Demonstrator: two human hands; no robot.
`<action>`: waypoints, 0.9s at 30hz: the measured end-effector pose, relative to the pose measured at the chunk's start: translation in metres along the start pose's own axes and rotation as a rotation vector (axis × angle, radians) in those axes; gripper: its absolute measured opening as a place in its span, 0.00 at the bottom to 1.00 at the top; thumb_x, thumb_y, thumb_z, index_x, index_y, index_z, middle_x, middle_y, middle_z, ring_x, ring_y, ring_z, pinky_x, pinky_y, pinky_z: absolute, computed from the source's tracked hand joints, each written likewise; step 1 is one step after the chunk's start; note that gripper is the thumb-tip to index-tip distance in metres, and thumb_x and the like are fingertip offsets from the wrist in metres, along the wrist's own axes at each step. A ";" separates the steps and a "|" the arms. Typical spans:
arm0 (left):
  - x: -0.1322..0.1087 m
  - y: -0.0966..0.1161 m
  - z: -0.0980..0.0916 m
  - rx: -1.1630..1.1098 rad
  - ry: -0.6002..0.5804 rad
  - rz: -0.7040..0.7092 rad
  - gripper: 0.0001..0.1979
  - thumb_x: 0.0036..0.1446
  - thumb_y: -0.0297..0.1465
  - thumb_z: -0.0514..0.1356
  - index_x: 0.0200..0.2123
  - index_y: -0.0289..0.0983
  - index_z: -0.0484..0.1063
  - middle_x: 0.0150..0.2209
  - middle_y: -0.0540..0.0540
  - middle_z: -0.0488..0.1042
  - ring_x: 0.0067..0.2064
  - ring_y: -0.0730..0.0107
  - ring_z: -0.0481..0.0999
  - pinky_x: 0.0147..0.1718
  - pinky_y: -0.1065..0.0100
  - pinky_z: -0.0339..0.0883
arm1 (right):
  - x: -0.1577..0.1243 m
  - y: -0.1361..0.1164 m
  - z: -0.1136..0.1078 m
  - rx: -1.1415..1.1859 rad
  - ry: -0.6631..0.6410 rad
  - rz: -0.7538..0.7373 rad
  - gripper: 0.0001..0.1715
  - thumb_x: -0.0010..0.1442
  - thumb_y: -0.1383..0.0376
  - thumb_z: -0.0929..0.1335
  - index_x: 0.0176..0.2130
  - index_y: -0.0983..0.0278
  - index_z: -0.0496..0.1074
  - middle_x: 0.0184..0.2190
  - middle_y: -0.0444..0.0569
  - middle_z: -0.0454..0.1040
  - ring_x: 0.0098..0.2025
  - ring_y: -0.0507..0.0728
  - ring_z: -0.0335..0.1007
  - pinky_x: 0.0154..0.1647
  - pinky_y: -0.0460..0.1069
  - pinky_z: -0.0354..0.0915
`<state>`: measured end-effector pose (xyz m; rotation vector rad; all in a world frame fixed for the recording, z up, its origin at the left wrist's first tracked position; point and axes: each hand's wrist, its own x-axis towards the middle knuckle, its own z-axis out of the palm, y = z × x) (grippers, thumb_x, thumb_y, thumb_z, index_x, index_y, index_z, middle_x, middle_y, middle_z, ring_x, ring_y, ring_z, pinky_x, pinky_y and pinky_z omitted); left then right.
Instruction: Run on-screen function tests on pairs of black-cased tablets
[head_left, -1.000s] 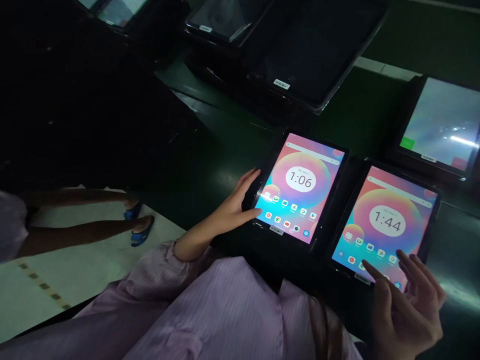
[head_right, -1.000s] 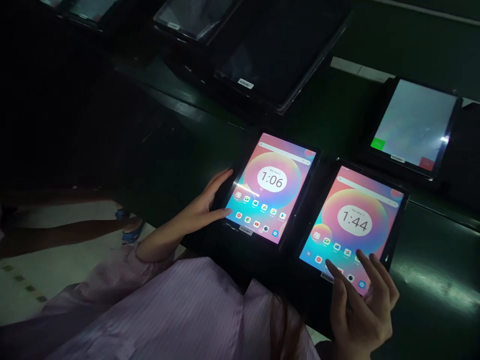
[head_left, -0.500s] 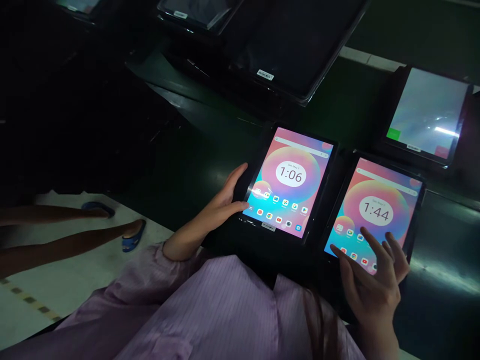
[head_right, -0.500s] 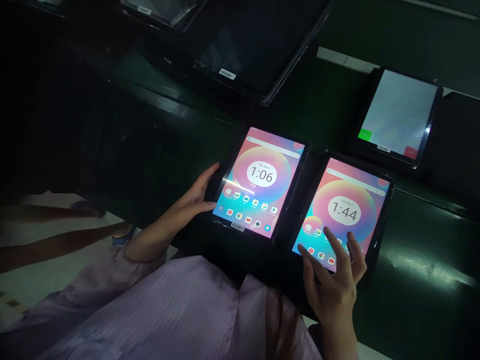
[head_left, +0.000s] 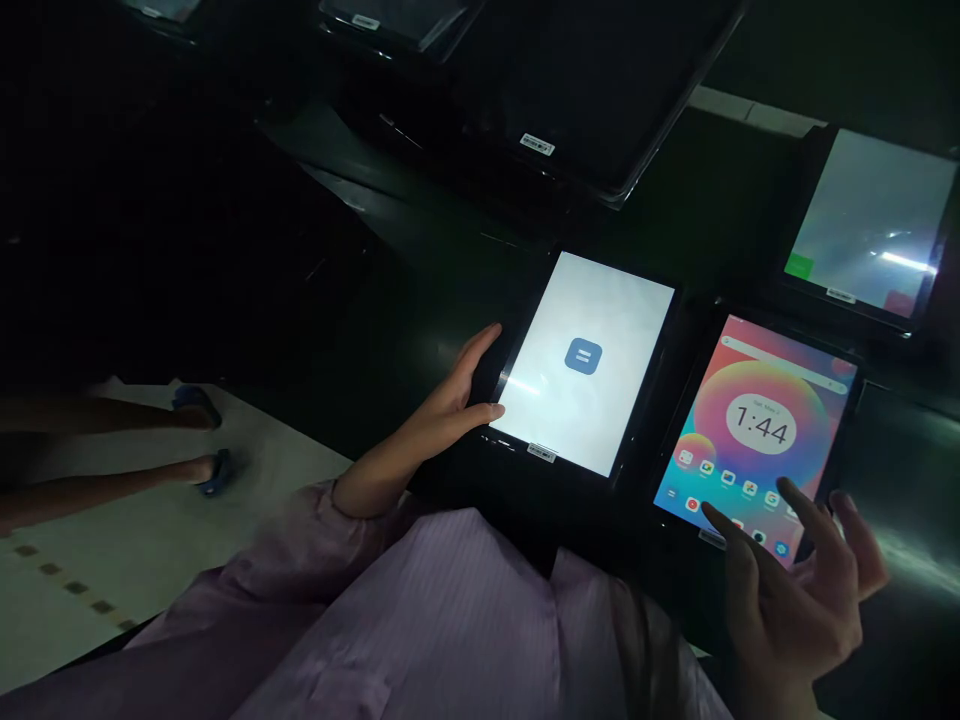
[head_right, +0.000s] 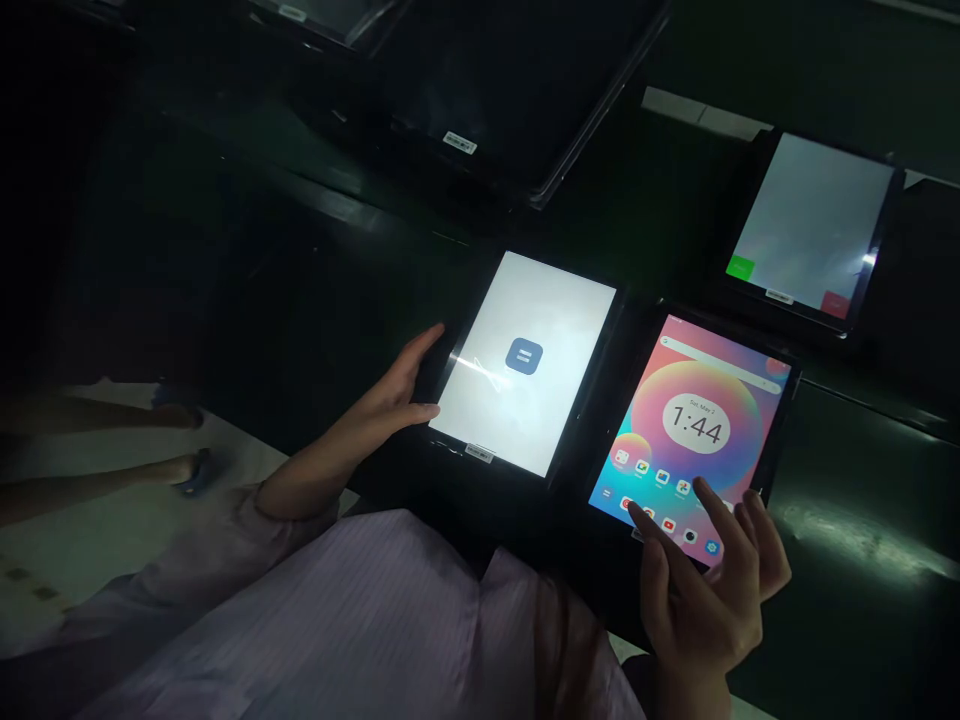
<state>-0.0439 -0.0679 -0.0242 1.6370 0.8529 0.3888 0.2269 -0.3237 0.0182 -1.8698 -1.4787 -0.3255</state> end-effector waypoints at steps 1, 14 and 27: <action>0.000 0.000 0.000 0.000 -0.001 0.004 0.45 0.64 0.38 0.62 0.79 0.52 0.46 0.82 0.49 0.38 0.81 0.45 0.32 0.77 0.37 0.32 | 0.001 0.000 0.000 0.000 0.001 -0.004 0.07 0.66 0.73 0.73 0.39 0.62 0.81 0.66 0.46 0.72 0.75 0.68 0.57 0.61 0.59 0.65; 0.006 0.020 0.000 -0.123 0.093 -0.053 0.43 0.61 0.39 0.69 0.76 0.50 0.58 0.80 0.45 0.47 0.81 0.43 0.43 0.76 0.38 0.42 | -0.007 0.016 -0.001 -0.060 0.078 0.028 0.08 0.66 0.72 0.73 0.40 0.60 0.84 0.64 0.48 0.74 0.72 0.71 0.62 0.61 0.65 0.67; 0.046 0.031 0.009 -0.328 0.558 -0.009 0.19 0.54 0.37 0.70 0.50 0.40 0.81 0.57 0.40 0.81 0.65 0.49 0.76 0.70 0.44 0.64 | 0.028 0.058 -0.010 -0.273 0.082 0.141 0.06 0.66 0.70 0.73 0.39 0.65 0.85 0.59 0.57 0.77 0.67 0.78 0.67 0.62 0.74 0.66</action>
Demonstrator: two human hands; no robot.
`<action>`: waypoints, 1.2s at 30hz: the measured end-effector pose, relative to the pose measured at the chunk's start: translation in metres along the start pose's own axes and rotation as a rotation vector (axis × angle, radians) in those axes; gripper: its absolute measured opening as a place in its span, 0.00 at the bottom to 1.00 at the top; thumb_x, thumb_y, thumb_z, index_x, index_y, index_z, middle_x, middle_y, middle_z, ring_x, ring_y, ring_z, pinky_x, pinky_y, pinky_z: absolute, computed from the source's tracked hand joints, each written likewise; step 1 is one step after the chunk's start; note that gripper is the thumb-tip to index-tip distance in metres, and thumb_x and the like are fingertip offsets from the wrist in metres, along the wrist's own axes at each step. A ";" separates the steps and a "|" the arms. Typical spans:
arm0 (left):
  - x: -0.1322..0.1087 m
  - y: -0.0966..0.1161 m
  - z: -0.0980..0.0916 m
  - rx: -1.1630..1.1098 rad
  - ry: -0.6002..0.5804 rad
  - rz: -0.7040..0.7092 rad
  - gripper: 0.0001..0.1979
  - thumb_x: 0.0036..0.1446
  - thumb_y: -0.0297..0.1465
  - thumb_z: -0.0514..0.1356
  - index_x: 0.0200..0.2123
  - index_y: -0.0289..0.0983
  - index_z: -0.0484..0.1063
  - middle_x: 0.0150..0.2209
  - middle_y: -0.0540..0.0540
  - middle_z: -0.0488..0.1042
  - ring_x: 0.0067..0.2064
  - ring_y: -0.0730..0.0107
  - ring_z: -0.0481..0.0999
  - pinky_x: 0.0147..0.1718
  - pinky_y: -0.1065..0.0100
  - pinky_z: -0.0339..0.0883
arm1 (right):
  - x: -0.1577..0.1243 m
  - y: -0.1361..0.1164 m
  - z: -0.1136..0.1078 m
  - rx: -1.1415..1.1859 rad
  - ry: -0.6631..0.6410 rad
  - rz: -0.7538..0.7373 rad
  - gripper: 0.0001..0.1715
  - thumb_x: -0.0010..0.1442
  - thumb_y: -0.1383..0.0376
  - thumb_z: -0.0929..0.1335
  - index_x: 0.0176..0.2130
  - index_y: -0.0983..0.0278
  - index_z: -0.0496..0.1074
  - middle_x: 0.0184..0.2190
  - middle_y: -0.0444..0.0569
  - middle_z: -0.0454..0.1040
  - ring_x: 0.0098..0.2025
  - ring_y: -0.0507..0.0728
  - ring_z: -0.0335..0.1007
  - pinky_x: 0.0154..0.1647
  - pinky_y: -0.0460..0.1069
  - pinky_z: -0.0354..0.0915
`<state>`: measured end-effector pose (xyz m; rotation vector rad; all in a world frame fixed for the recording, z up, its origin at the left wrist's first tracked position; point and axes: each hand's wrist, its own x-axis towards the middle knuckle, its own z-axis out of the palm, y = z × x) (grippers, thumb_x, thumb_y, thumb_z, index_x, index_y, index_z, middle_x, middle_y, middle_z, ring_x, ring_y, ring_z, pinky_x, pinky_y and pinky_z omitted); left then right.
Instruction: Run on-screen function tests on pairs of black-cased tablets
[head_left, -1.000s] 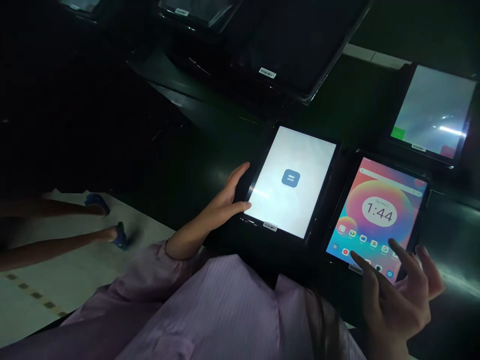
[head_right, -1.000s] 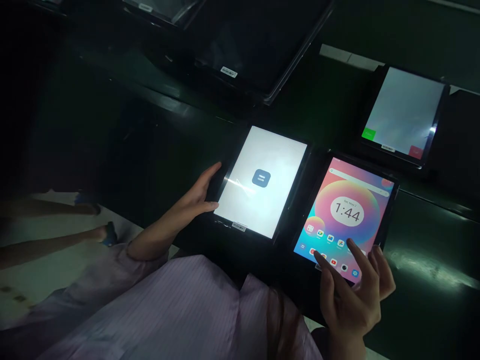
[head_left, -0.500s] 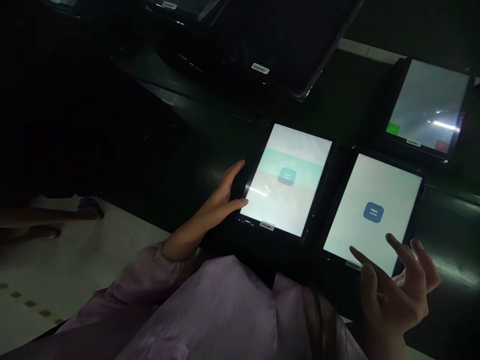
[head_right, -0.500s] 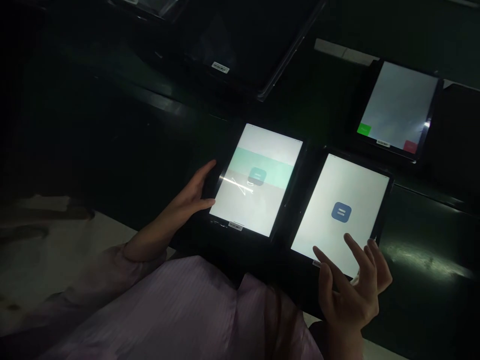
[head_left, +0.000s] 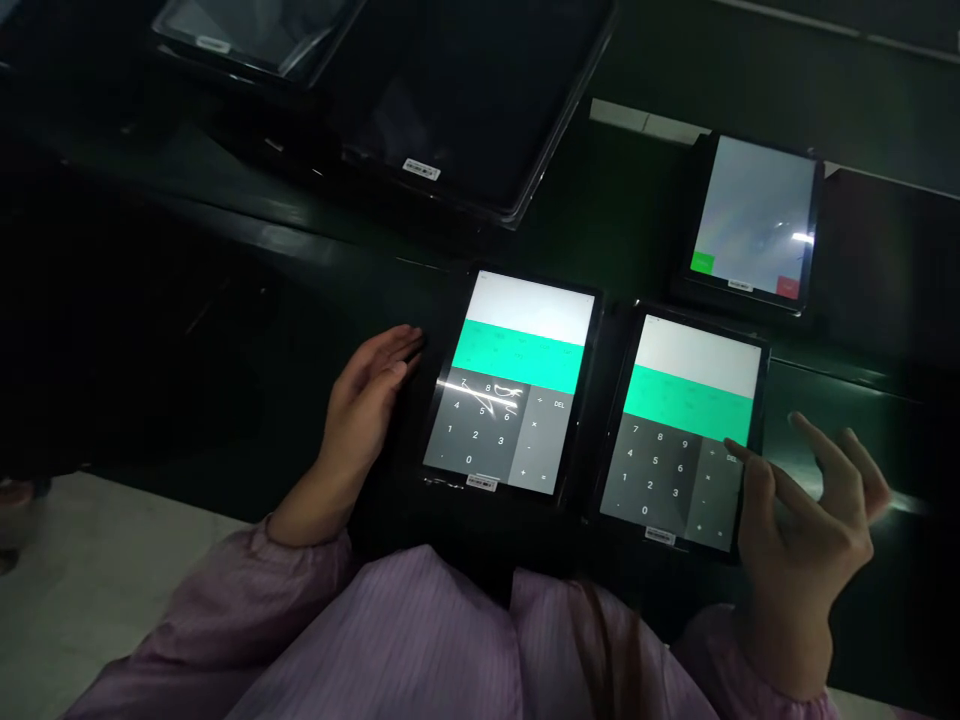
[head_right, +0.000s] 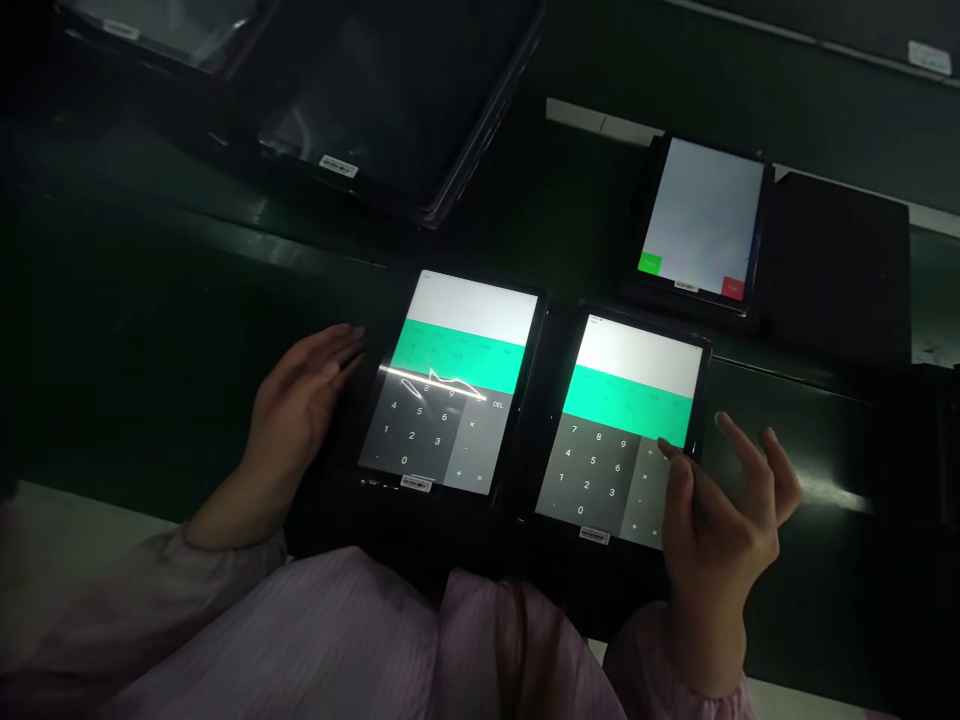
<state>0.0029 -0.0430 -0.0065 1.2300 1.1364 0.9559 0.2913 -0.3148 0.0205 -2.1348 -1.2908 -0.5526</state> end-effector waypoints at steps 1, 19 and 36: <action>0.001 -0.001 0.001 -0.012 0.018 0.008 0.18 0.55 0.36 0.70 0.49 0.40 0.81 0.55 0.41 0.81 0.64 0.50 0.77 0.70 0.45 0.65 | 0.002 0.000 0.002 0.002 -0.003 0.002 0.06 0.67 0.70 0.73 0.39 0.64 0.85 0.60 0.57 0.77 0.68 0.78 0.67 0.61 0.74 0.66; 0.018 -0.007 0.019 -0.084 0.137 0.096 0.05 0.56 0.29 0.69 0.38 0.39 0.82 0.45 0.48 0.83 0.55 0.58 0.81 0.66 0.52 0.69 | 0.002 0.008 0.014 -0.014 -0.053 0.061 0.12 0.71 0.68 0.70 0.47 0.64 0.85 0.68 0.58 0.68 0.77 0.80 0.50 0.69 0.77 0.57; 0.015 -0.009 0.024 -0.173 0.085 0.039 0.15 0.54 0.38 0.71 0.44 0.41 0.82 0.51 0.44 0.82 0.60 0.54 0.79 0.69 0.50 0.66 | 0.005 -0.031 0.009 0.166 -0.087 -0.089 0.09 0.68 0.70 0.71 0.39 0.61 0.84 0.62 0.51 0.75 0.75 0.73 0.56 0.65 0.68 0.66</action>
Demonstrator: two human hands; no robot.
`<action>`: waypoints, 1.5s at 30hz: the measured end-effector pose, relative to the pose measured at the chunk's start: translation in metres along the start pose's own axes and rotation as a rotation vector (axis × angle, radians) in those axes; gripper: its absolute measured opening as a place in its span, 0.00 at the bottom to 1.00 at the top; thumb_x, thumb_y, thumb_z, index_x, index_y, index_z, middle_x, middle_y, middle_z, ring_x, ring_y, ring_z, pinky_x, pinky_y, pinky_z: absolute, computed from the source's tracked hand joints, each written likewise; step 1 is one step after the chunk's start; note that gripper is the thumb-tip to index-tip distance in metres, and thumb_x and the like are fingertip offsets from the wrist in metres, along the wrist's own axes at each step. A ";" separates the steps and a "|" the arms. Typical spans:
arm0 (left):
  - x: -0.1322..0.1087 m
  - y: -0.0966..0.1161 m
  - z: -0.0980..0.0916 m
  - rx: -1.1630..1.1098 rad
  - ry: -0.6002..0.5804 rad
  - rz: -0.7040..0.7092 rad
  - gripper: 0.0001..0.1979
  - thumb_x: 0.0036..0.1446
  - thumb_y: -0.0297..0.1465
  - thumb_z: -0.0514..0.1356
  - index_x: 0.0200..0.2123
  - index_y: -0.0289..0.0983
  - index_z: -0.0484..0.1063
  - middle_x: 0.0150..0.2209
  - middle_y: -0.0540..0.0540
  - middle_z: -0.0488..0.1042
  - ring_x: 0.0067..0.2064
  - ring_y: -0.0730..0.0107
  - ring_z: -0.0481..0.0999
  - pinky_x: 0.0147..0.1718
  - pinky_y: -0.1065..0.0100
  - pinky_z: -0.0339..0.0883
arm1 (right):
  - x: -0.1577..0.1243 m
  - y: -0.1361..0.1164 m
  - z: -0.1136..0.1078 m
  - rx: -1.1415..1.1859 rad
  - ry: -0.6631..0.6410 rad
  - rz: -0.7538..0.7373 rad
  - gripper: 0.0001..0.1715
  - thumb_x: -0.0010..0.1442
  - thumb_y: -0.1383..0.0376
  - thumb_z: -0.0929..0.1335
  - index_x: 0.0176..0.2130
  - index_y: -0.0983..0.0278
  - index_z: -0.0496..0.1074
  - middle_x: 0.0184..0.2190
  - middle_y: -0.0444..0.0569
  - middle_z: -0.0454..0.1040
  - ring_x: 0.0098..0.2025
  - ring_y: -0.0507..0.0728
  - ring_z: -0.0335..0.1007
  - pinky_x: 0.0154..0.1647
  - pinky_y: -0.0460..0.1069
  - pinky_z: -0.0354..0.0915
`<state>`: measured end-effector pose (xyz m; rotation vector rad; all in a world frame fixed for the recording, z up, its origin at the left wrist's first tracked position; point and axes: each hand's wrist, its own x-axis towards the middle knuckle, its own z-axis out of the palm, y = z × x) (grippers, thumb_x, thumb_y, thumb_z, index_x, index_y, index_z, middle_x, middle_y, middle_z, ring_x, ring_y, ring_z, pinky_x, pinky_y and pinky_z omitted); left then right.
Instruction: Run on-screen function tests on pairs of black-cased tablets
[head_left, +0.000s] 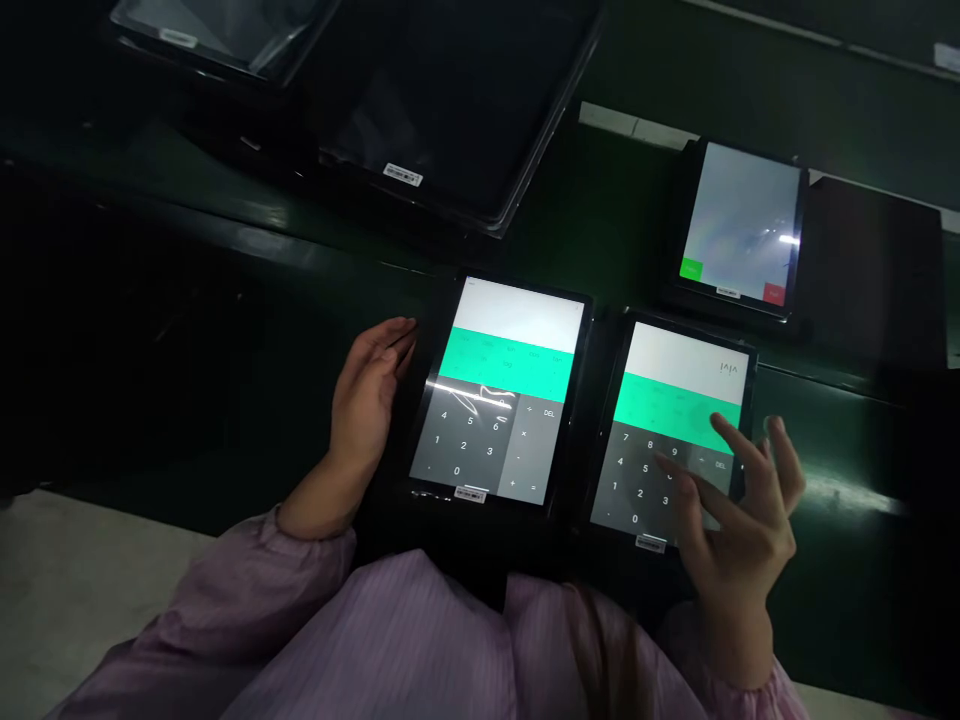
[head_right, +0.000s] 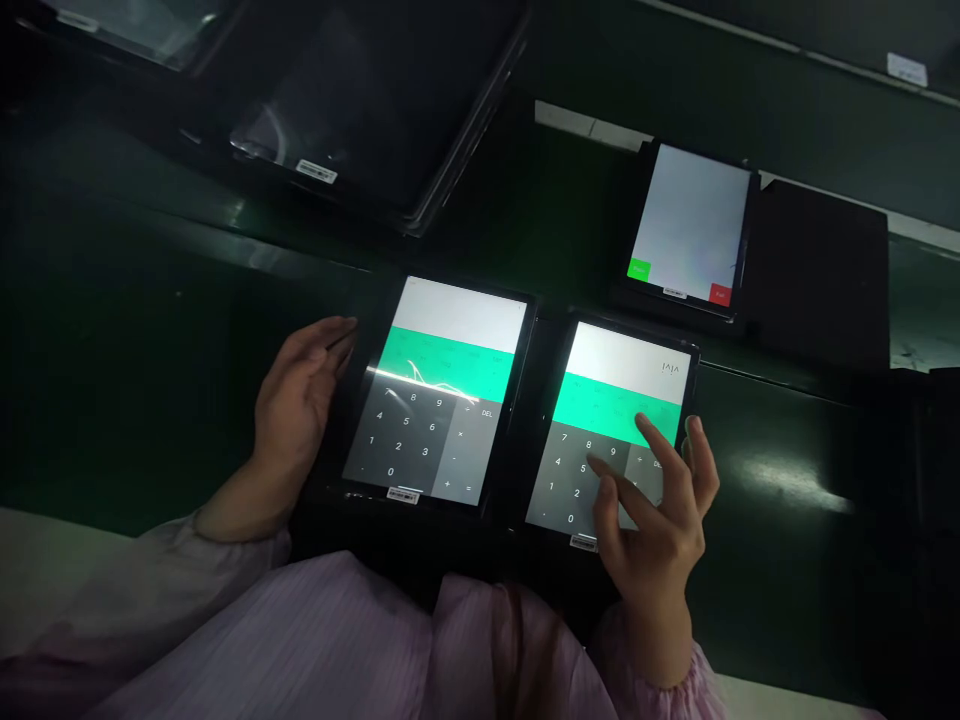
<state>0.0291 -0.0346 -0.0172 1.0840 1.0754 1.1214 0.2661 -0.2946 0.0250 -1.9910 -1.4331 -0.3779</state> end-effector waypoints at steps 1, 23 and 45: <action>0.000 0.000 0.000 0.007 -0.002 0.005 0.15 0.54 0.38 0.71 0.44 0.40 0.82 0.51 0.44 0.82 0.59 0.54 0.80 0.69 0.51 0.67 | -0.001 -0.001 0.002 -0.007 -0.004 0.001 0.09 0.68 0.70 0.71 0.40 0.61 0.84 0.63 0.51 0.74 0.76 0.73 0.55 0.65 0.69 0.67; 0.004 -0.006 -0.004 0.009 0.005 0.032 0.16 0.55 0.36 0.70 0.46 0.37 0.81 0.49 0.42 0.83 0.55 0.55 0.81 0.64 0.52 0.71 | -0.010 0.021 0.001 -0.199 0.123 0.240 0.15 0.72 0.64 0.69 0.42 0.66 0.86 0.62 0.59 0.75 0.72 0.78 0.60 0.67 0.74 0.62; 0.000 0.003 0.003 0.064 0.019 0.024 0.16 0.52 0.37 0.71 0.44 0.37 0.81 0.46 0.44 0.84 0.54 0.57 0.81 0.68 0.51 0.66 | -0.011 0.035 0.006 -0.219 0.102 0.288 0.16 0.73 0.61 0.67 0.45 0.63 0.86 0.67 0.58 0.71 0.75 0.80 0.54 0.66 0.79 0.60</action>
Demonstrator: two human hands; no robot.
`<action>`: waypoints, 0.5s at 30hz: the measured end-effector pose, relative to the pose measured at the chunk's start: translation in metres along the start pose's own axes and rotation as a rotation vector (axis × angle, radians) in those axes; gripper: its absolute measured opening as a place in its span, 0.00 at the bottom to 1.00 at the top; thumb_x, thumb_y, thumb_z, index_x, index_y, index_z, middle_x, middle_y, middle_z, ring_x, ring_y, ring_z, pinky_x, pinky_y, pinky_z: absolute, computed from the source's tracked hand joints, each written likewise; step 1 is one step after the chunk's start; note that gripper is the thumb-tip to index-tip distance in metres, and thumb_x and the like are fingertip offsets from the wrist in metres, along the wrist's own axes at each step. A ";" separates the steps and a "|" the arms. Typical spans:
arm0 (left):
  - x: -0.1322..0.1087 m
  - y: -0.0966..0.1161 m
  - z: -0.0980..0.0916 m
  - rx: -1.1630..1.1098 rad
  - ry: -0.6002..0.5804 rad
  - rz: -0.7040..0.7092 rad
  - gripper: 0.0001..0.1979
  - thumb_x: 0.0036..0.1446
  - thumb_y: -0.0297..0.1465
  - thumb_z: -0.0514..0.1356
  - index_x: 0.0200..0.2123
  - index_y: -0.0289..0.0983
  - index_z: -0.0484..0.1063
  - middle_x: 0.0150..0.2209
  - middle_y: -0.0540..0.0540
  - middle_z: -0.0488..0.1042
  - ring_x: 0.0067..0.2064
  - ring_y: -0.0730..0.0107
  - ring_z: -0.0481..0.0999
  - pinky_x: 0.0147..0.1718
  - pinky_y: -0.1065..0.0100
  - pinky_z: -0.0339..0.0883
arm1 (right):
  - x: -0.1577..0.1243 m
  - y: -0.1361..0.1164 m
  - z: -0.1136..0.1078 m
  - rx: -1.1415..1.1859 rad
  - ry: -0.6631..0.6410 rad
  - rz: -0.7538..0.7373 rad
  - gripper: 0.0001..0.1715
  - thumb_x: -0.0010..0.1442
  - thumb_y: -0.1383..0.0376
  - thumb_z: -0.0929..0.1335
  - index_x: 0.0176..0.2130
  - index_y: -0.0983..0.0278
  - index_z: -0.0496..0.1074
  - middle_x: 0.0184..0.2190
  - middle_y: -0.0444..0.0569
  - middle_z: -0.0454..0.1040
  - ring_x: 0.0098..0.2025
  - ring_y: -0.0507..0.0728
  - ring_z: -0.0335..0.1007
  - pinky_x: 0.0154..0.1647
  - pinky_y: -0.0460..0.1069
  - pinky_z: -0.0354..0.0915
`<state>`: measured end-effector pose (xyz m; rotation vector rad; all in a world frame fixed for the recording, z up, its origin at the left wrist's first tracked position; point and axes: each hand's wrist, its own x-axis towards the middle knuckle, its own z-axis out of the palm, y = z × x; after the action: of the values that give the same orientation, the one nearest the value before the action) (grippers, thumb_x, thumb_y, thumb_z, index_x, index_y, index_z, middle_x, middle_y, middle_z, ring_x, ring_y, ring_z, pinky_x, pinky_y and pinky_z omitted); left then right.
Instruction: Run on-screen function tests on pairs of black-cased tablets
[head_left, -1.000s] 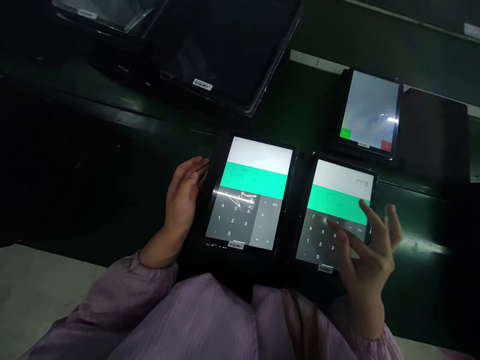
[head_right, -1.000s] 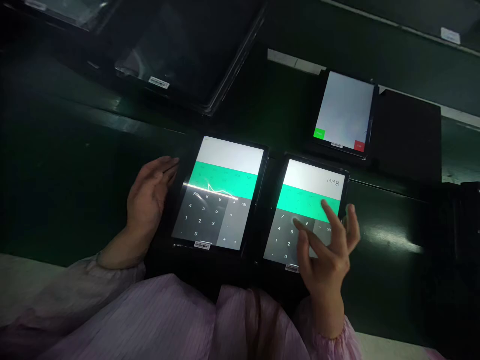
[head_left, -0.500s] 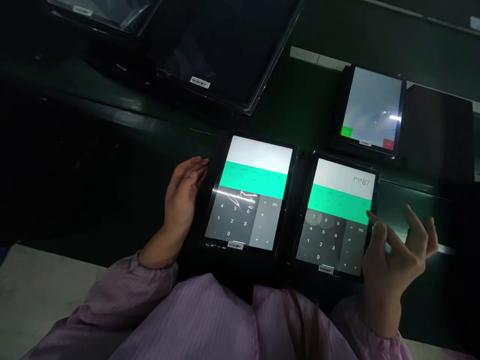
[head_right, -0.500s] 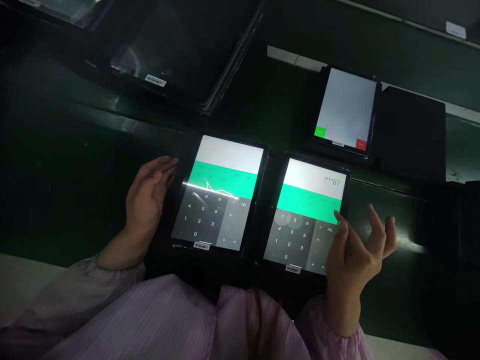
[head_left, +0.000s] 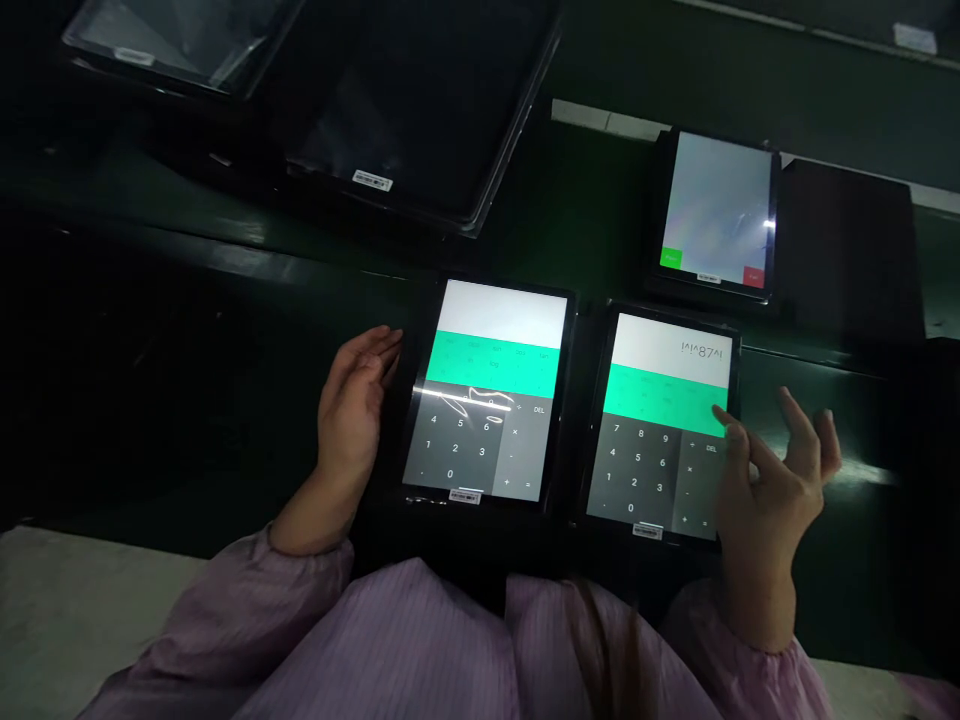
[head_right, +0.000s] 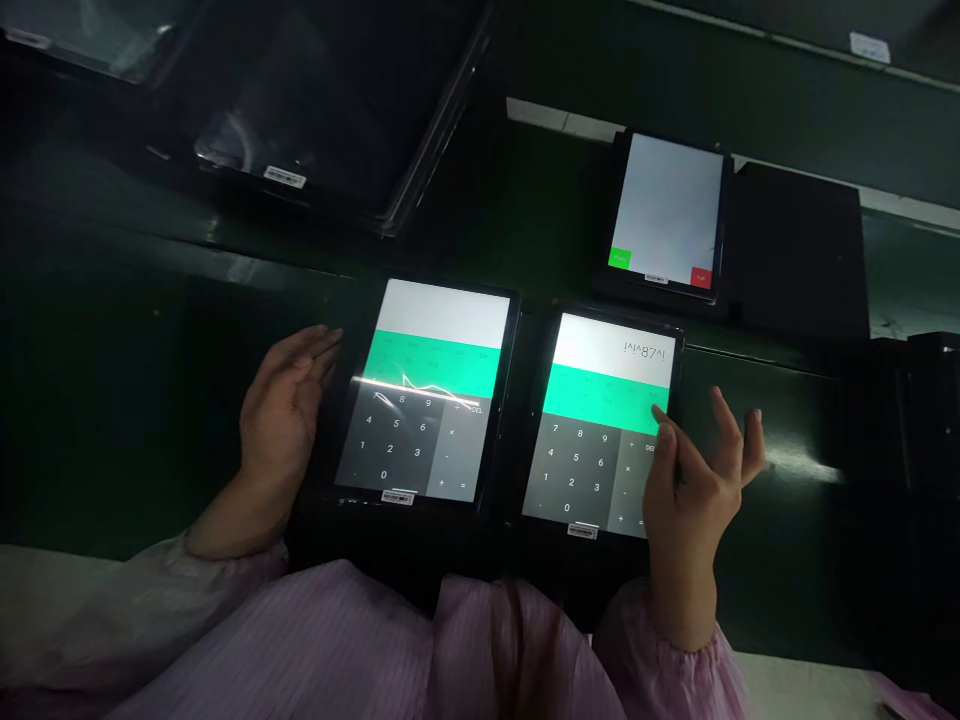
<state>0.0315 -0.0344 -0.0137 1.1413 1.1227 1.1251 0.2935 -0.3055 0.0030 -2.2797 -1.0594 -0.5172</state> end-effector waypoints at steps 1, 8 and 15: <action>0.000 0.000 -0.001 0.009 -0.002 0.000 0.16 0.52 0.38 0.71 0.44 0.37 0.81 0.47 0.43 0.84 0.55 0.56 0.81 0.68 0.50 0.66 | 0.000 0.000 0.000 0.007 -0.019 -0.021 0.16 0.73 0.61 0.67 0.46 0.62 0.86 0.68 0.57 0.70 0.76 0.79 0.52 0.67 0.78 0.60; -0.003 -0.004 -0.004 0.039 -0.081 -0.068 0.19 0.54 0.41 0.69 0.48 0.39 0.80 0.55 0.43 0.81 0.62 0.53 0.77 0.70 0.50 0.64 | 0.006 -0.024 -0.006 0.059 0.030 -0.062 0.15 0.74 0.65 0.67 0.46 0.65 0.85 0.65 0.57 0.73 0.75 0.75 0.56 0.69 0.74 0.60; -0.019 -0.009 0.008 0.089 -0.260 -0.110 0.24 0.59 0.44 0.65 0.56 0.42 0.75 0.63 0.42 0.76 0.69 0.51 0.70 0.72 0.48 0.59 | 0.003 -0.081 0.010 0.184 -0.148 -0.222 0.14 0.74 0.65 0.66 0.49 0.62 0.82 0.67 0.56 0.69 0.77 0.74 0.51 0.69 0.74 0.61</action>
<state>0.0384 -0.0549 -0.0208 1.2405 1.0262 0.8218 0.2326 -0.2548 0.0239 -2.0758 -1.3846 -0.3254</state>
